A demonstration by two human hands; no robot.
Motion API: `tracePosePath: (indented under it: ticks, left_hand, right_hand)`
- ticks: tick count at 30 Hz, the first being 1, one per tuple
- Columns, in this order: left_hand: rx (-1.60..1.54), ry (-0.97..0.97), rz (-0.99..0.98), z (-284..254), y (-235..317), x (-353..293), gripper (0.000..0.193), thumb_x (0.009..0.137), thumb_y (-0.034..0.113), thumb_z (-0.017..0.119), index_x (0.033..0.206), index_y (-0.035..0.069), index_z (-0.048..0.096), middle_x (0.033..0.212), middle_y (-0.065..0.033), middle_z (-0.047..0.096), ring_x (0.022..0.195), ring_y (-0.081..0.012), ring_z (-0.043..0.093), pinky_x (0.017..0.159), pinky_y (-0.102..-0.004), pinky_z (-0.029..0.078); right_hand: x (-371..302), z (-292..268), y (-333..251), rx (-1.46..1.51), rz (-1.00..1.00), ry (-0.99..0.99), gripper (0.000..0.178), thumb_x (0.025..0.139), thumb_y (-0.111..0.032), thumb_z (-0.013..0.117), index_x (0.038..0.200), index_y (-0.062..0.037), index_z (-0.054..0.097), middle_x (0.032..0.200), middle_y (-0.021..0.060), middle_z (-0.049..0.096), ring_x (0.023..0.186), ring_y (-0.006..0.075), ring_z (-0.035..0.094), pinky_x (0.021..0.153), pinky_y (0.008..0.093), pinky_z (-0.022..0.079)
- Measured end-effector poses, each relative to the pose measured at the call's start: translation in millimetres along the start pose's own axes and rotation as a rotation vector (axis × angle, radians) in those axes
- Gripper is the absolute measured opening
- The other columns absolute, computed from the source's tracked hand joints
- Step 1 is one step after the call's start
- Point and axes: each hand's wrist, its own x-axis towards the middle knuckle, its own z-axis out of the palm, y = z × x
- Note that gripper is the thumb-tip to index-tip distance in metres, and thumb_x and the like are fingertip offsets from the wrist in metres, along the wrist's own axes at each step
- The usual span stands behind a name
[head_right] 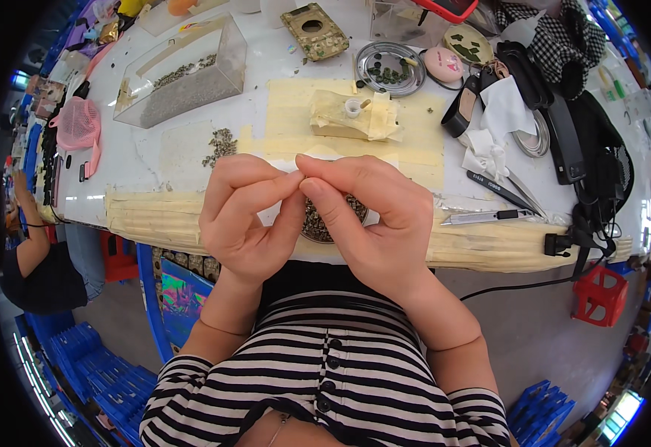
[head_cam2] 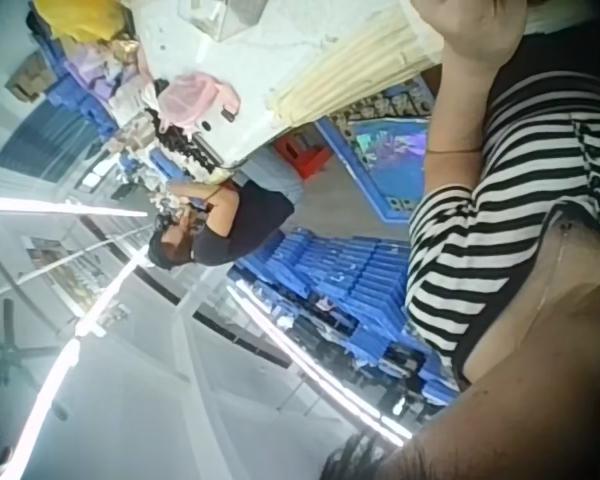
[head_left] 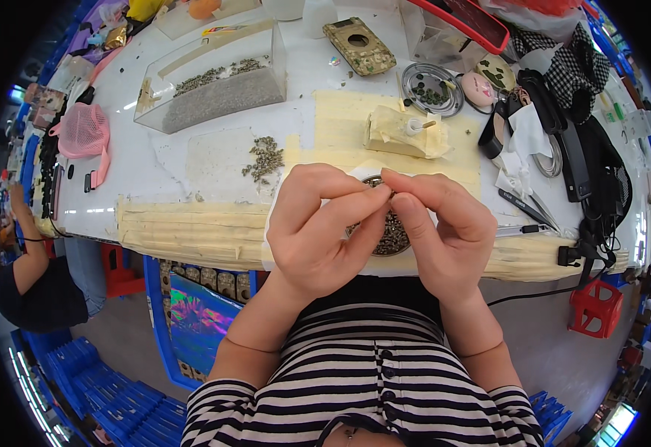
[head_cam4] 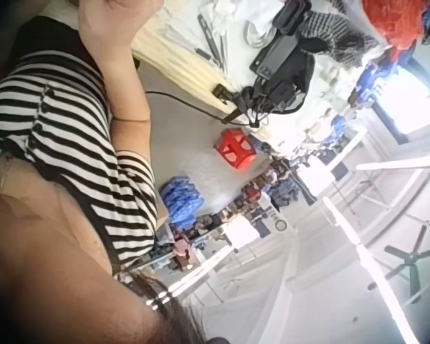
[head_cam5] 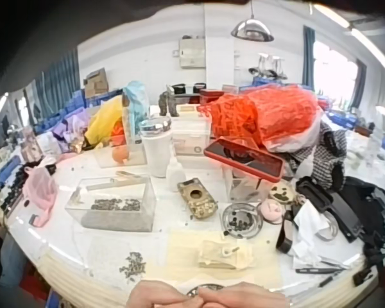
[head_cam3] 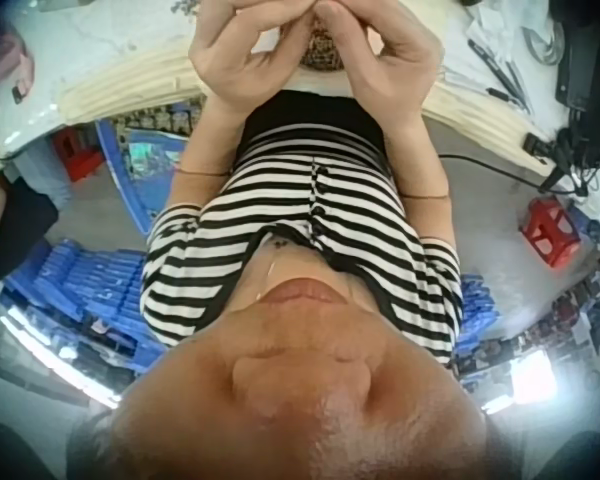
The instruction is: Assemble small components by picking parts from a tray and placing them into a circular base at a factory workbench.
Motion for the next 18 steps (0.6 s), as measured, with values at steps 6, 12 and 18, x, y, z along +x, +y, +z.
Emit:
tracePosePath:
  ticks: [6, 12, 18]
  left_hand:
    - [0.099, 0.014, 0.151, 0.9, 3.3, -1.1, 0.031, 0.065, -0.007, 0.077, 0.094, 0.002, 0.072, 0.085, -0.0048, 0.064, 0.074, -0.0212, 0.059, 0.063, -0.0304, 0.048]
    - [-0.120, -0.035, -0.164, -0.4, 1.3, -0.5, 0.020, 0.068, -0.005, 0.075, 0.086, 0.002, 0.070, 0.078, -0.0073, 0.062, 0.068, -0.0204, 0.058, 0.061, -0.0286, 0.047]
    - [-0.197, -0.035, -0.235, -1.5, -2.0, -0.1, 0.019, 0.069, -0.006, 0.075, 0.086, 0.001, 0.070, 0.078, -0.0078, 0.062, 0.068, -0.0201, 0.059, 0.061, -0.0280, 0.046]
  right_hand:
    - [-1.9, -5.5, -5.1, 0.519, 0.354, -0.054, 0.019, 0.086, -0.003, 0.073, 0.104, 0.0033, 0.072, 0.091, 0.0090, 0.073, 0.080, 0.0103, 0.066, 0.073, 0.0214, 0.052]
    - [0.4, -3.8, 1.9, -0.243, -0.298, 0.000, 0.024, 0.077, -0.003, 0.079, 0.100, -0.0006, 0.074, 0.085, 0.0077, 0.071, 0.073, 0.0160, 0.066, 0.062, 0.0257, 0.052]
    - [0.3, 3.2, 2.5, -0.247, -0.229, 0.049, 0.024, 0.077, -0.002, 0.079, 0.100, -0.0027, 0.075, 0.079, 0.0075, 0.070, 0.067, 0.0184, 0.064, 0.060, 0.0266, 0.050]
